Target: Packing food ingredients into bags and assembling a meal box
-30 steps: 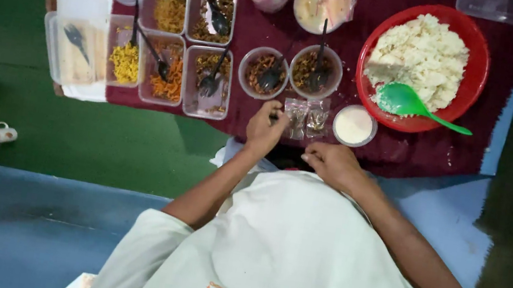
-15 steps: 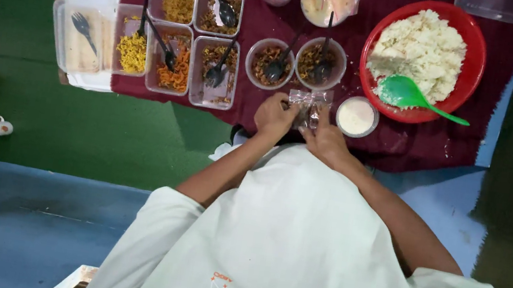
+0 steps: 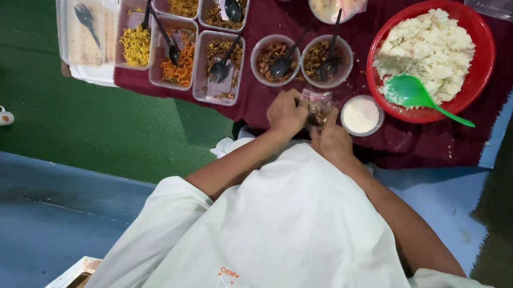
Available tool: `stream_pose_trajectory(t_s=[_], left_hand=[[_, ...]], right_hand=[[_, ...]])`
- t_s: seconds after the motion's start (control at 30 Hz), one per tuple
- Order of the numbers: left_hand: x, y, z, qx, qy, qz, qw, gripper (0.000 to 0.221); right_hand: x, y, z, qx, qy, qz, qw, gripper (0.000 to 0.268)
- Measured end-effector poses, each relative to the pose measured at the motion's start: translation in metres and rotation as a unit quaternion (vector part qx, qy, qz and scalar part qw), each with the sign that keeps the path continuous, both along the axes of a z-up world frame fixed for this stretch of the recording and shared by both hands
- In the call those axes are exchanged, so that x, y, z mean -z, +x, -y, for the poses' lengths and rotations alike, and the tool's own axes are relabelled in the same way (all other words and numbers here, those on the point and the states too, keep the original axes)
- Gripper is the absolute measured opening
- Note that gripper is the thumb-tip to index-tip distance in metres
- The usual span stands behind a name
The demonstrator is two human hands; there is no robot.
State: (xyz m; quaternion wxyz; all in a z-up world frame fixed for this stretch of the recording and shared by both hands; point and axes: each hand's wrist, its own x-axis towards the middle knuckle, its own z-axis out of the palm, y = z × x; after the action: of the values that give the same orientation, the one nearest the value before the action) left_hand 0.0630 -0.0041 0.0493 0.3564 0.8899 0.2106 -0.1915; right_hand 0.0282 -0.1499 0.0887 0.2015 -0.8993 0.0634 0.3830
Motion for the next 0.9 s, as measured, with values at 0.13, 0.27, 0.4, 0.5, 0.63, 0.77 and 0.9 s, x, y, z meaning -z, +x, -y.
stream_pose_trajectory(t_s=[0.13,0.27,0.4,0.5,0.63,0.77,0.9], left_hand=[[-0.013,0.002,0.000,0.001,-0.034,-0.029,0.999,0.031],[-0.038,0.002,0.000,0.000,-0.103,-0.043,0.994,0.055],[-0.004,-0.005,-0.001,0.032,-0.094,-0.014,0.995,0.036],[0.008,-0.008,-0.001,0.005,-0.138,0.015,0.990,0.028],[0.021,-0.007,-0.003,0.007,-0.143,0.021,0.990,0.023],[0.012,-0.010,-0.002,0.020,-0.128,0.053,0.990,0.025],[0.022,-0.010,0.003,0.026,-0.157,0.076,0.984,0.026]], right_hand=[[0.048,-0.009,0.009,-0.003,-0.010,-0.011,1.000,0.069],[0.064,-0.010,0.009,-0.010,0.032,0.018,0.999,0.072],[0.069,-0.018,0.006,0.009,0.084,0.050,0.995,0.071],[0.048,-0.024,0.003,0.006,0.109,0.069,0.992,0.065],[0.059,-0.029,0.007,0.028,0.115,0.095,0.988,0.064],[0.038,-0.028,0.005,0.064,0.130,0.085,0.986,0.068],[0.011,-0.026,0.001,0.074,0.164,0.107,0.978,0.062]])
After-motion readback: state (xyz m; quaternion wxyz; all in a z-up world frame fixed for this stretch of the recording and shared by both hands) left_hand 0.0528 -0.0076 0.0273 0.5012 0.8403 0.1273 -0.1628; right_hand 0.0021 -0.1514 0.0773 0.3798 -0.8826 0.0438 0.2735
